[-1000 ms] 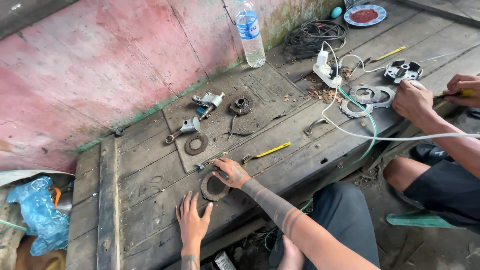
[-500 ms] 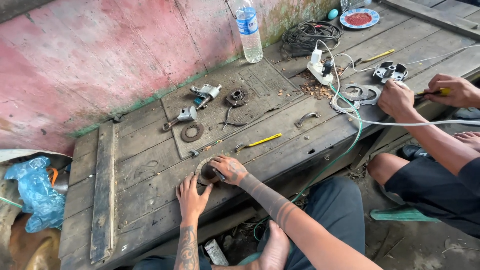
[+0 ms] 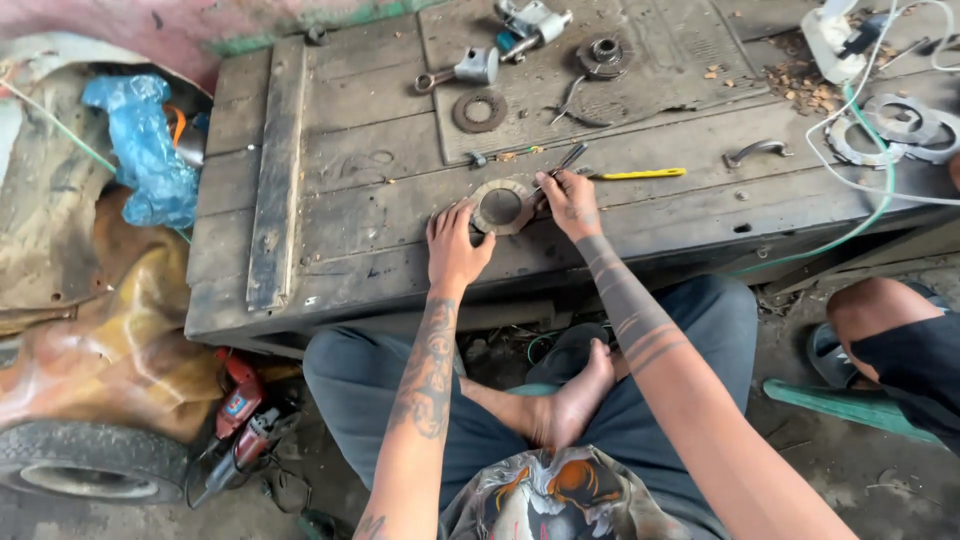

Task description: Scraping old gasket material off a metal engine component using a flat-head screwdriver as a scraper.

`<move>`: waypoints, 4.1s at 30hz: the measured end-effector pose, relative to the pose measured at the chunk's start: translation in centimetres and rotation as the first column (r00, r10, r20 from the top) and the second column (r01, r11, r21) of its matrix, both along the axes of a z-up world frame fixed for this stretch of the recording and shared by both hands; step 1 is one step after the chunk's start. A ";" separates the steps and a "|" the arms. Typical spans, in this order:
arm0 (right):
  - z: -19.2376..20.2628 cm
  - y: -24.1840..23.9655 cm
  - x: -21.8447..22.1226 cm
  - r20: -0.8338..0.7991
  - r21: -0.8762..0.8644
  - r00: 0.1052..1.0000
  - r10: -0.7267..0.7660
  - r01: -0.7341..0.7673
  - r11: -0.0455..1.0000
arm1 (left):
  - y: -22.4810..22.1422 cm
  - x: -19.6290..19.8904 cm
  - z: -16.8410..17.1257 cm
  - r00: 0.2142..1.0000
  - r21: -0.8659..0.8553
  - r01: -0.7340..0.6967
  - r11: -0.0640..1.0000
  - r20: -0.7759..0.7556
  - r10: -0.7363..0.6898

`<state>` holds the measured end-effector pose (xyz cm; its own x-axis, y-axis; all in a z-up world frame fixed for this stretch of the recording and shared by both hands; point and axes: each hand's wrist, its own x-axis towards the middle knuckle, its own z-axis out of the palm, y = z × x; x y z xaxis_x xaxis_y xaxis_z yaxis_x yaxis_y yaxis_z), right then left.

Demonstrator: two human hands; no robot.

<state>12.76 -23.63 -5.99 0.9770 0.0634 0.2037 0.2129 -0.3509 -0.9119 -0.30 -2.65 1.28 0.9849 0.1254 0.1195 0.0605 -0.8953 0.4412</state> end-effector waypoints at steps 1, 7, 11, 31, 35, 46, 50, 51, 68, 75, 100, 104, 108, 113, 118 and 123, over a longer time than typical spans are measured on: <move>-0.4 -0.4 0.6 -0.020 0.035 0.999 0.030 -0.030 0.999 | 0.1 0.4 -0.3 0.999 -0.016 0.021 1.000 0.037 -0.020; -4.1 -1.4 2.9 -0.045 0.041 0.987 0.151 -0.149 0.988 | 0.2 0.8 -1.7 0.995 0.028 0.010 1.000 0.097 -0.013; 0.8 -0.3 -0.4 -0.050 0.048 0.990 0.128 -0.126 0.991 | -0.6 -0.1 1.7 0.998 0.062 0.067 0.996 0.001 -0.067; 1.9 -0.2 -0.9 -0.005 -0.069 0.987 0.159 -0.159 0.985 | -0.1 0.3 1.9 0.990 0.026 0.129 0.991 -0.055 -0.128; 1.9 -0.5 -0.7 -0.022 -0.063 0.979 0.204 -0.205 0.977 | 0.0 0.3 2.0 0.989 0.011 0.136 0.991 -0.067 -0.135; 0.8 -1.0 -0.1 -0.041 -0.035 0.964 0.262 -0.263 0.964 | 0.0 0.4 0.8 0.993 0.013 0.121 0.993 -0.007 -0.121; -0.2 -1.7 0.3 -0.054 -0.030 0.956 0.288 -0.290 0.957 | 0.0 0.4 0.9 0.992 0.009 0.122 0.992 -0.014 -0.122; 0.6 -1.4 -0.1 -0.051 -0.038 0.959 0.279 -0.281 0.959 | 0.0 0.5 0.6 0.992 0.014 0.123 0.992 -0.014 -0.123; 1.1 -1.4 -1.0 -0.076 -0.061 0.956 0.283 -0.288 0.956 | 0.3 0.7 1.6 0.987 0.002 0.161 0.987 -0.002 -0.161; 1.4 -1.3 -1.9 -0.092 -0.087 0.975 0.202 -0.210 0.974 | 0.5 1.3 0.9 0.980 0.056 0.198 0.979 0.004 -0.199; 4.1 -1.1 -1.8 -0.141 -0.269 0.982 0.122 -0.157 0.950 | 5.4 16.3 -2.5 0.678 -0.061 0.735 0.676 0.119 -0.726; 4.4 -2.2 -1.2 -0.171 -0.230 0.956 0.239 -0.275 0.934 | 5.8 16.5 -2.9 0.688 -0.023 0.721 0.693 0.149 -0.710; 5.1 -1.8 -1.2 -0.024 -0.308 0.962 0.273 -0.267 0.913 | 5.7 16.6 -3.1 0.682 -0.036 0.727 0.686 0.154 -0.715; 4.1 -2.3 -1.6 0.029 -0.383 0.982 0.185 -0.160 0.910 | 5.7 16.6 -3.4 0.682 -0.042 0.727 0.685 0.147 -0.716; 3.5 -2.8 -1.8 0.052 -0.441 0.971 0.234 -0.188 0.878 | 5.7 16.9 -4.3 0.698 -0.135 0.715 0.685 0.189 -0.691; 4.4 -2.7 -2.2 -0.028 -0.455 0.958 0.284 -0.265 0.850 | 5.0 17.0 -4.7 0.723 -0.106 0.683 0.723 0.245 -0.647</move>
